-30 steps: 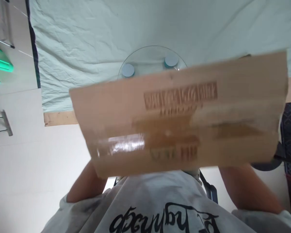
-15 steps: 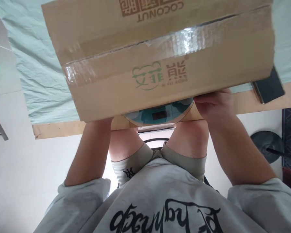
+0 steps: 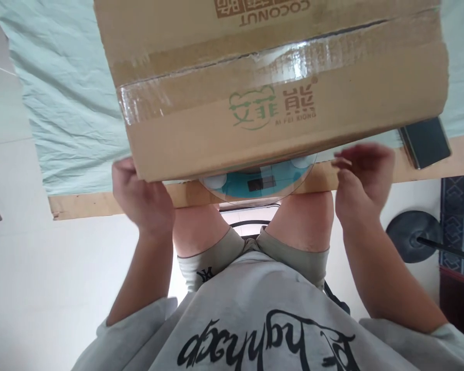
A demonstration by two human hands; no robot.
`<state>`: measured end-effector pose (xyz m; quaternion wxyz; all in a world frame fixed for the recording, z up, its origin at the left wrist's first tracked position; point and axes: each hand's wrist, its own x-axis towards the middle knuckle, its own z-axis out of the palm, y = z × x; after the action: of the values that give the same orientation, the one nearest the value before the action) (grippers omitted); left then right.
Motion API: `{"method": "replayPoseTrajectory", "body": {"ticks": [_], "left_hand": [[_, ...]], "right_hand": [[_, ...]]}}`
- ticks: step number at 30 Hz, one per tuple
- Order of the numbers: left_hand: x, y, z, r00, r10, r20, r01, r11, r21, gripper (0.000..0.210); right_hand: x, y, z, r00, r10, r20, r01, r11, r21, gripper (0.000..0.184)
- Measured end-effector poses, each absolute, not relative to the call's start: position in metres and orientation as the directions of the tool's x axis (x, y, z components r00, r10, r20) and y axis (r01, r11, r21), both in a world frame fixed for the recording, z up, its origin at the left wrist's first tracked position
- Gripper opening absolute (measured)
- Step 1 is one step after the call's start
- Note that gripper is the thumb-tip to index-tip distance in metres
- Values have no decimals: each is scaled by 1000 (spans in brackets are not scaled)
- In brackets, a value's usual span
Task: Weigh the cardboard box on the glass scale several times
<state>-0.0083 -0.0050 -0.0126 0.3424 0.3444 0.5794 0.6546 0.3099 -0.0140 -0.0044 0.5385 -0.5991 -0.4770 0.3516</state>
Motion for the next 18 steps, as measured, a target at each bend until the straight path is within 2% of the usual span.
{"method": "replayPoseTrajectory", "body": {"ticks": [1,2,4,5,6,8,9,12,18], "left_hand": [[-12,-25,-10,-508,861,17,-66,-59,996,32],[-16,-46,-8,-422,906,-25,65,58,996,36],[-26,-84,-7,-314,934,-169,260,256,931,48],[-31,-98,-8,-238,925,-295,405,371,836,48],[-36,-109,-10,-154,869,-470,552,471,688,45],[-45,-119,-17,-67,682,-728,743,521,419,36],[-47,-120,-21,-47,602,-797,781,519,347,32],[-49,-112,-33,-21,548,-836,760,552,342,28],[-40,-98,-35,-44,573,-818,696,605,387,29]], "right_hand": [[315,-31,-1,335,939,76,270,-19,-963,23],[322,-47,2,350,936,47,317,-71,-946,25],[334,-79,6,331,941,-73,378,-203,-903,46],[340,-91,6,306,938,-161,408,-282,-868,54],[345,-101,6,267,926,-265,439,-362,-822,58],[352,-111,2,150,861,-486,509,-489,-708,60],[354,-111,0,94,814,-574,546,-524,-654,58],[354,-101,-7,26,709,-704,621,-564,-545,51],[348,-82,-8,26,647,-762,664,-581,-471,48]]}}
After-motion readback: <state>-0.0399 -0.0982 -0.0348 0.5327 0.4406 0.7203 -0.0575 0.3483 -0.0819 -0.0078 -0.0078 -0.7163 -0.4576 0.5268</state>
